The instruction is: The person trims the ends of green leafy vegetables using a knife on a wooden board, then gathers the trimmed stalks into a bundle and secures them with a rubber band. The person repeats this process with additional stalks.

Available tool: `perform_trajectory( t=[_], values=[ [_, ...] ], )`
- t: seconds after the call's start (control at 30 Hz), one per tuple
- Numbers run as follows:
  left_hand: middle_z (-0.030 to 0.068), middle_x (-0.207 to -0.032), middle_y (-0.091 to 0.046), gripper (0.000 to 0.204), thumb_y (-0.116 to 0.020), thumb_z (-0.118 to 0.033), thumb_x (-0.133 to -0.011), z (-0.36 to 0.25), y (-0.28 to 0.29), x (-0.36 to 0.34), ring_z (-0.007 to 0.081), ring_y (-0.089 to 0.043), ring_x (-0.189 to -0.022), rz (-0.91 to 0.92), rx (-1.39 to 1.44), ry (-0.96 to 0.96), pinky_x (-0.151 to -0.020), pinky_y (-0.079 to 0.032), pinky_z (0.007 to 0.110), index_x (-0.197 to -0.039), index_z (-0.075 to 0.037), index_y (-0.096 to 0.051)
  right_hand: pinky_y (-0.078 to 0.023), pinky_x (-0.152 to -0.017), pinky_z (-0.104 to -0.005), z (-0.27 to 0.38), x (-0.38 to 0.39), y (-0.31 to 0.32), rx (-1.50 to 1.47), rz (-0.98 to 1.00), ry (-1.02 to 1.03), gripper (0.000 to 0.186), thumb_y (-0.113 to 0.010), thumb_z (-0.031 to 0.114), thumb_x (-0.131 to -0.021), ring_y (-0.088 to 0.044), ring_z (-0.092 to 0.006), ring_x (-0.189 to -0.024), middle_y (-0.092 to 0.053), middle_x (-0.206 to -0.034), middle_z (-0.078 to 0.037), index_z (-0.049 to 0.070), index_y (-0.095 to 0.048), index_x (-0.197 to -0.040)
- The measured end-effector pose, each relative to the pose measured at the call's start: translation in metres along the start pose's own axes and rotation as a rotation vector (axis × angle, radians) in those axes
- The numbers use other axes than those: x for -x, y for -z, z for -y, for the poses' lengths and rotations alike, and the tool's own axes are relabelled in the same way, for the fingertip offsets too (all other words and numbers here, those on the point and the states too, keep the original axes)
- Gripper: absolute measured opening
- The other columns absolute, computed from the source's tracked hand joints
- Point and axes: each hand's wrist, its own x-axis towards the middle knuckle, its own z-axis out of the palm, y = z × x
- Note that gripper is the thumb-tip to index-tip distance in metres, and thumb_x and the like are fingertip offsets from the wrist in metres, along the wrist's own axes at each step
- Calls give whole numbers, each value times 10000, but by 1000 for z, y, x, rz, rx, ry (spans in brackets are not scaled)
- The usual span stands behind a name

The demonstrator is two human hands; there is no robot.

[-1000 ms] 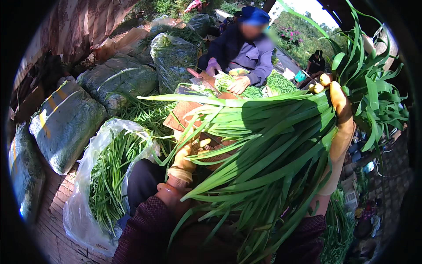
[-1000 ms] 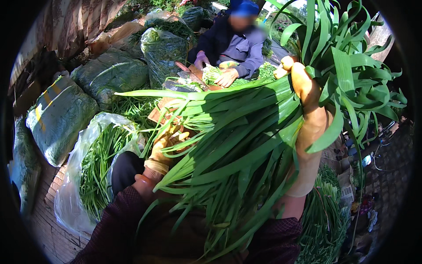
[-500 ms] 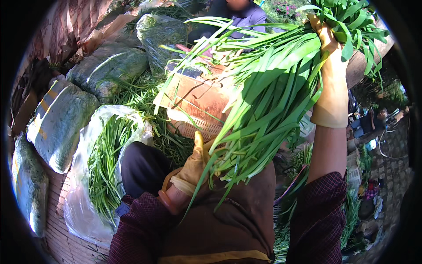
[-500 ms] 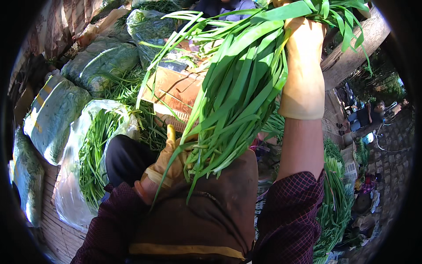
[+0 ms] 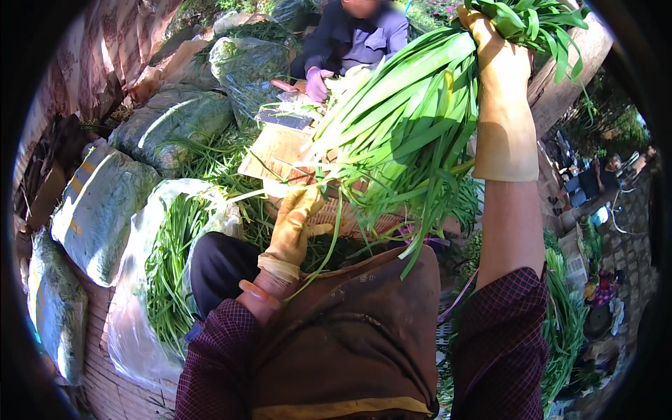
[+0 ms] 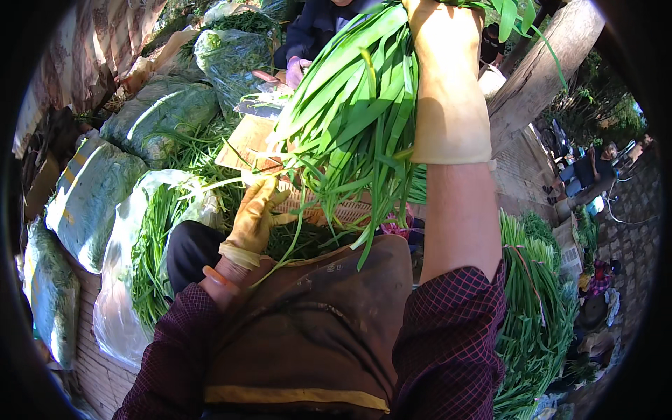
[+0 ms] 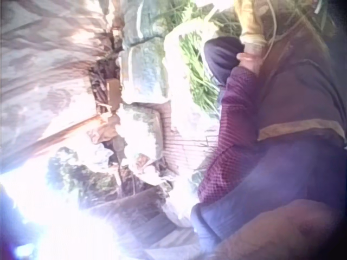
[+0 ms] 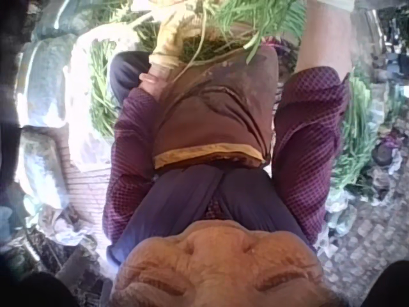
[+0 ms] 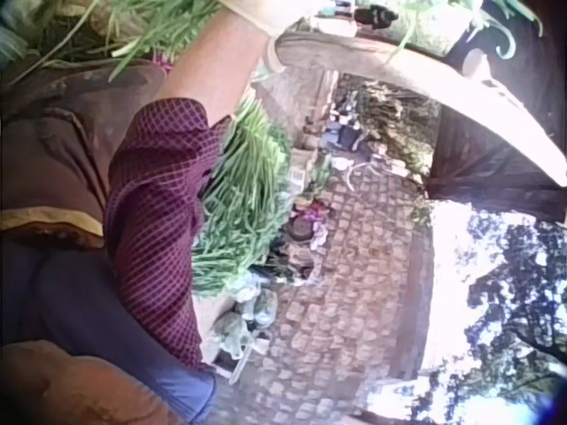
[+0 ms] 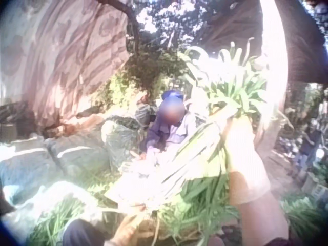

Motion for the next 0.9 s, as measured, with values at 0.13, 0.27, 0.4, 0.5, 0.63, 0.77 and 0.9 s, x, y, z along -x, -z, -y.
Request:
perform_trajectory(
  t=[0.13,0.27,0.4,0.5,0.63,0.77,0.9],
  values=[
    [147,-1339,-612,642,-657,-310,-976,15,-20,-25,210,-577,-1251,465,288,121,-979,-526,346,-1478,-2,-401,-529,-887,-354,-4,5,4,10,-11,-20,258,-635,147,-921,-690,-230,-1024,-718,-1122,-103,147,-692,-1173],
    [128,-1344,-564,611,-534,-477,-1013,1,-42,-28,250,-620,-1103,-58,428,-48,-855,-582,446,-1457,-72,-427,-528,-889,-349,-4,8,3,12,-6,-29,256,-634,151,-924,-689,-226,-1022,-720,-1120,-100,150,-694,-1174],
    [99,-1331,-601,663,-690,-306,-957,-26,-52,2,220,-662,-1037,536,-240,118,-778,-583,321,-1513,-93,-398,-526,-891,-345,-1,10,-1,-1,-24,-56,255,-634,155,-927,-688,-223,-1020,-721,-1119,-97,153,-696,-1174],
    [118,-1388,-588,559,-734,-162,-922,-27,-40,-1,235,-603,-1175,237,365,183,-965,-535,373,-1428,-70,-513,-525,-893,-341,5,15,-6,-3,-27,-67,253,-634,158,-930,-688,-221,-1019,-722,-1117,-94,155,-697,-1175],
    [117,-1251,-634,481,-775,-209,-859,14,-40,-21,226,-600,-1106,390,-33,19,-949,-511,404,-1285,-50,-618,-524,-896,-336,9,21,-7,-13,-32,-82,251,-634,162,-933,-687,-218,-1017,-723,-1116,-91,158,-699,-1175],
    [95,-1215,-662,442,-645,-279,-972,37,-19,-34,197,-625,-1070,251,-239,-47,-908,-529,341,-1330,-29,-577,-523,-898,-332,4,24,-3,-4,-27,-85,249,-634,165,-936,-687,-214,-1015,-724,-1114,-87,161,-701,-1176],
    [109,-1290,-630,428,-545,-307,-1034,42,-14,-30,233,-630,-1135,163,232,57,-940,-551,358,-1371,-44,-544,-521,-901,-327,-1,25,1,9,-25,-83,248,-633,169,-939,-686,-211,-1013,-725,-1112,-84,164,-703,-1176]
  ],
)
